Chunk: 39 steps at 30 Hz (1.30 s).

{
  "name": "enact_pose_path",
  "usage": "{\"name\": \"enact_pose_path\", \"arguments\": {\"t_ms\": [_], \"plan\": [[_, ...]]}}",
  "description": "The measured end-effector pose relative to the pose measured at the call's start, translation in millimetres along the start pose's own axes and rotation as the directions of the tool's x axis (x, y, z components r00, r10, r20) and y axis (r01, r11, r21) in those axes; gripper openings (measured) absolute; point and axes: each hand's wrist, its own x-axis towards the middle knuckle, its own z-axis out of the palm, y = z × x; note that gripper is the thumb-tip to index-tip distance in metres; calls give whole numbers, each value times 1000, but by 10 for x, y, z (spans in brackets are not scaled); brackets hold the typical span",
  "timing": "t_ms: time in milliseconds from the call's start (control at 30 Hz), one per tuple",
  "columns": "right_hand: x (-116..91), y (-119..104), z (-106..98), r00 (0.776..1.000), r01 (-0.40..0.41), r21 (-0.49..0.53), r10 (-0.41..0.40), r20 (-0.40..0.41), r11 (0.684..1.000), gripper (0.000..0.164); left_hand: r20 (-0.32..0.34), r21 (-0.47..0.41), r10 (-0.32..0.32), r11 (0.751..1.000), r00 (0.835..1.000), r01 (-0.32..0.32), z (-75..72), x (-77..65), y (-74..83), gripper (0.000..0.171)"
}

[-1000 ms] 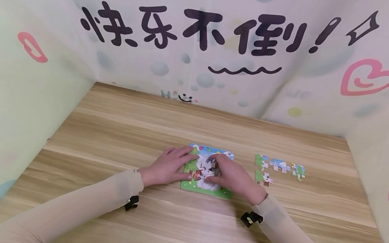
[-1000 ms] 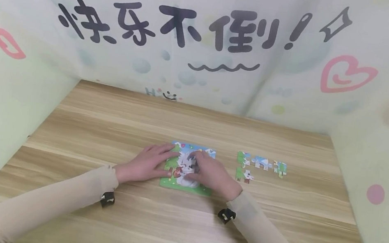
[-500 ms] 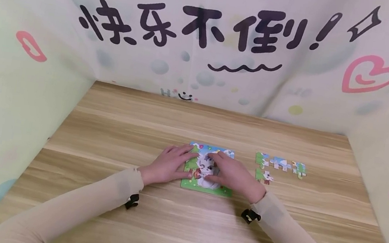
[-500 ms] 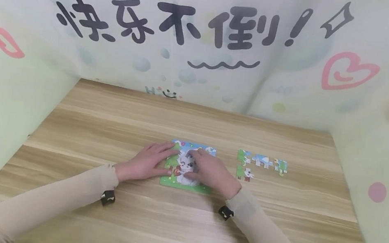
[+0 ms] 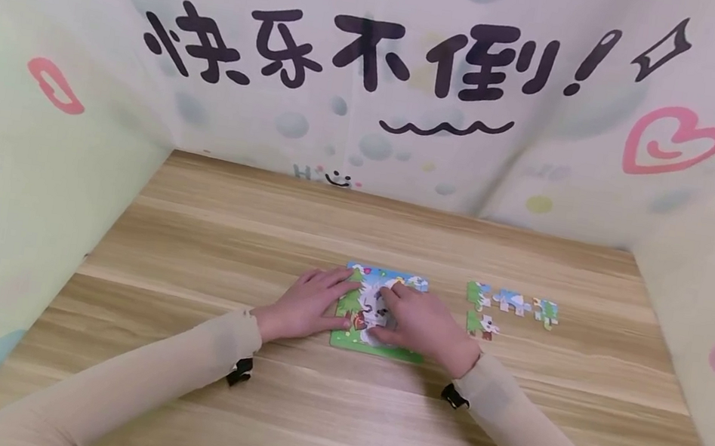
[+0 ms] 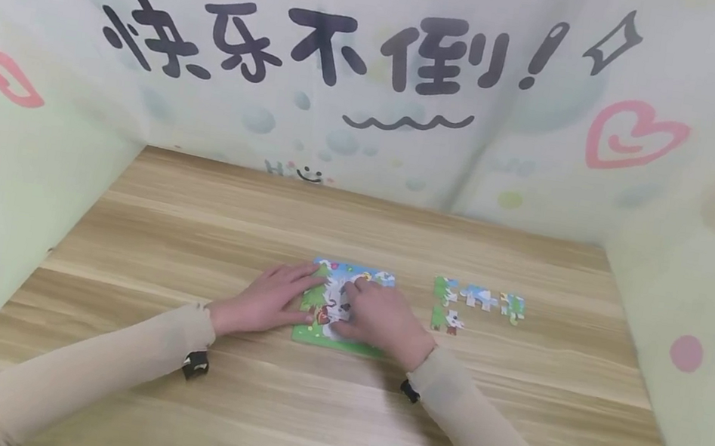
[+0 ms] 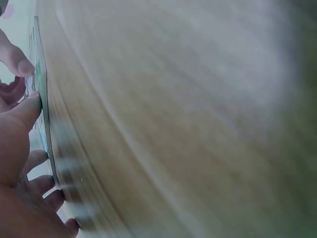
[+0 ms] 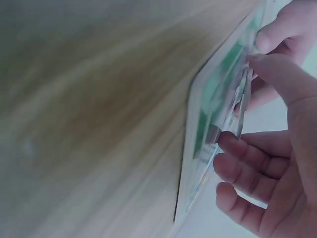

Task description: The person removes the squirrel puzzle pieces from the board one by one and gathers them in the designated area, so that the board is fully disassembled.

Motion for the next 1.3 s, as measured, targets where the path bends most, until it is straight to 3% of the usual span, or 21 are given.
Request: {"name": "enact_pose_path", "arguments": {"t_ms": [133, 333, 867, 1300], "plan": [[-26, 35, 1, 1000, 8, -31, -9, -27, 999, 69, -3, 3, 8, 1000, 1000, -8, -2, -4, -7, 72], [-195, 183, -21, 997, -39, 6, 40, -66, 999, 71, -5, -1, 15, 1000, 1000, -15, -4, -5, -15, 73], [-1068, 772, -44, 975, -17, 18, 21, -221, 1000, 68, 4, 2, 5, 1000, 1000, -5, -16, -14, -15, 72], [-1660, 1240, -21, 968, -197, 74, 205, -144, 978, 67, -6, -7, 9, 1000, 1000, -9, -4, -24, -13, 71]]}}
